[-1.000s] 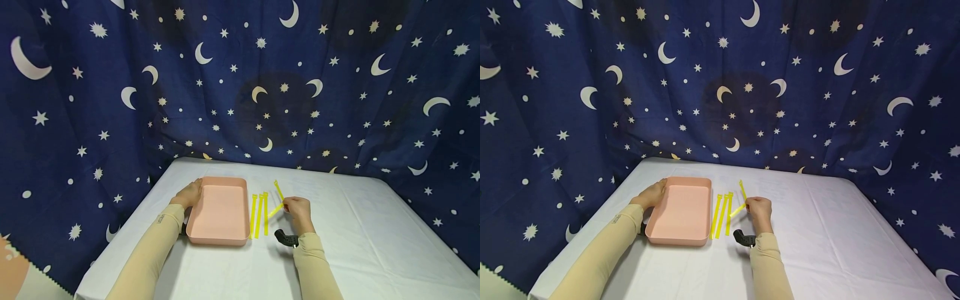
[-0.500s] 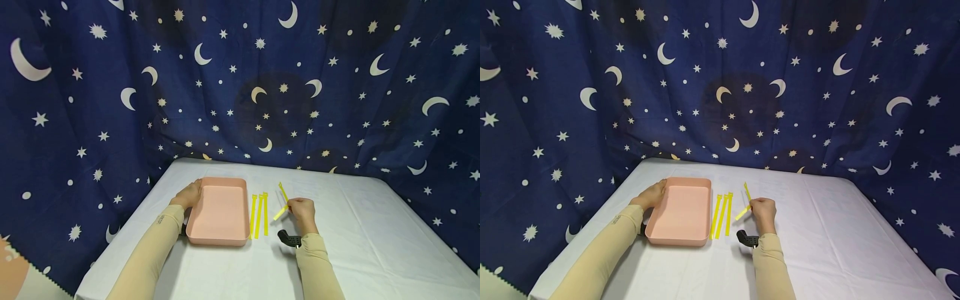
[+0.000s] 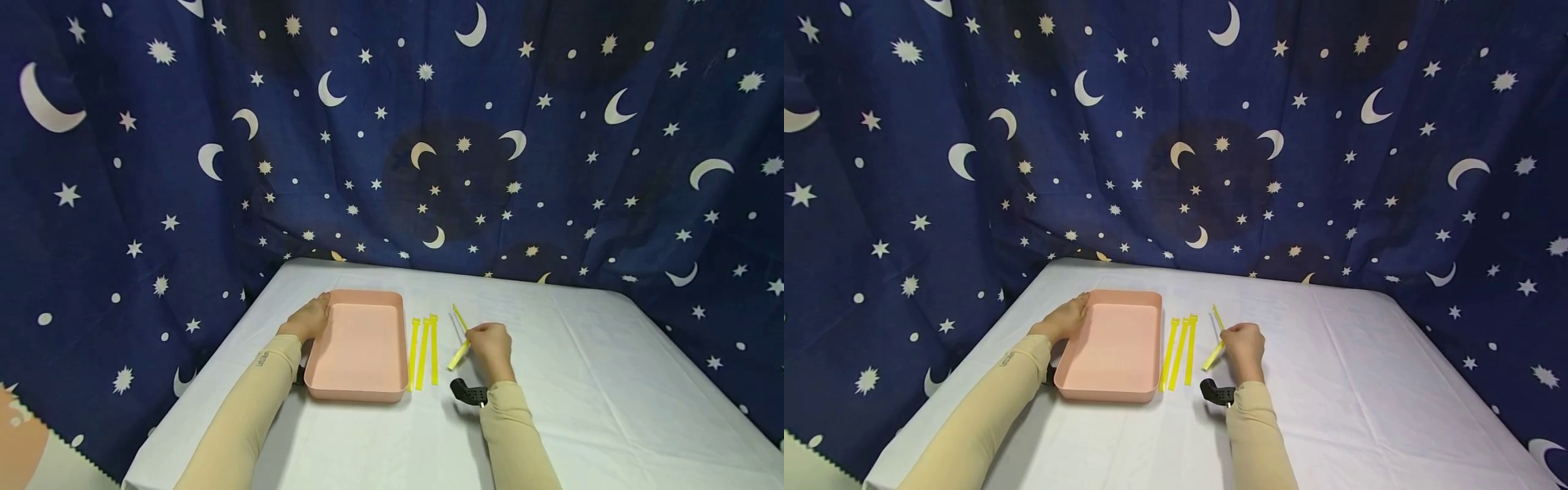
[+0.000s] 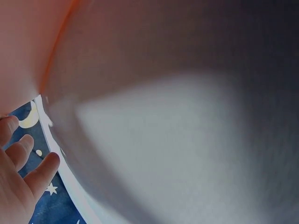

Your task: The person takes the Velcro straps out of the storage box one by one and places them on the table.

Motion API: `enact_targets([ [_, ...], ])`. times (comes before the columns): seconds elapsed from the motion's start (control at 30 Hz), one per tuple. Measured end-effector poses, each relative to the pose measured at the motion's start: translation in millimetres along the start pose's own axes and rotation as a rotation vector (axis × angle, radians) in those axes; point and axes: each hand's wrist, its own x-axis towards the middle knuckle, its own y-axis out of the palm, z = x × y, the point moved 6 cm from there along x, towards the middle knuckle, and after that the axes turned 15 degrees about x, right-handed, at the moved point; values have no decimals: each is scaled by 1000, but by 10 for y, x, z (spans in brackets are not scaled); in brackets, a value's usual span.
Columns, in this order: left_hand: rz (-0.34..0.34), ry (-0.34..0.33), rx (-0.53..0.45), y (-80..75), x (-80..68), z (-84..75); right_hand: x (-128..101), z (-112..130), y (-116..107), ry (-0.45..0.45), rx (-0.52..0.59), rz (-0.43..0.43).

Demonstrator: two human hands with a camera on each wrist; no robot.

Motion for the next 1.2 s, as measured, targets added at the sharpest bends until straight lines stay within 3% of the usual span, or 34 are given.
enact_targets([
  [0.23, 8, -5, -35, -11, -2, -1, -22, 6, 33, -26, -61, 3],
  [0.3, -16, 12, -30, 74, 91, 69, -28, 10, 44, -31, -70, 2],
  [0.47, -18, 21, -33, 62, 66, 47, -38, 33, 81, -53, -100, 1],
  [0.53, 3, 7, -40, -27, -40, -28, -45, 45, 98, -59, -110, 6],
  [0.97, -10, 14, -11, -41, -19, -26, -19, 163, -6, -74, -189, 32],
  [1.2, -14, 8, -18, -8, 14, 3, -8, 129, 77, -66, -218, 81],
])
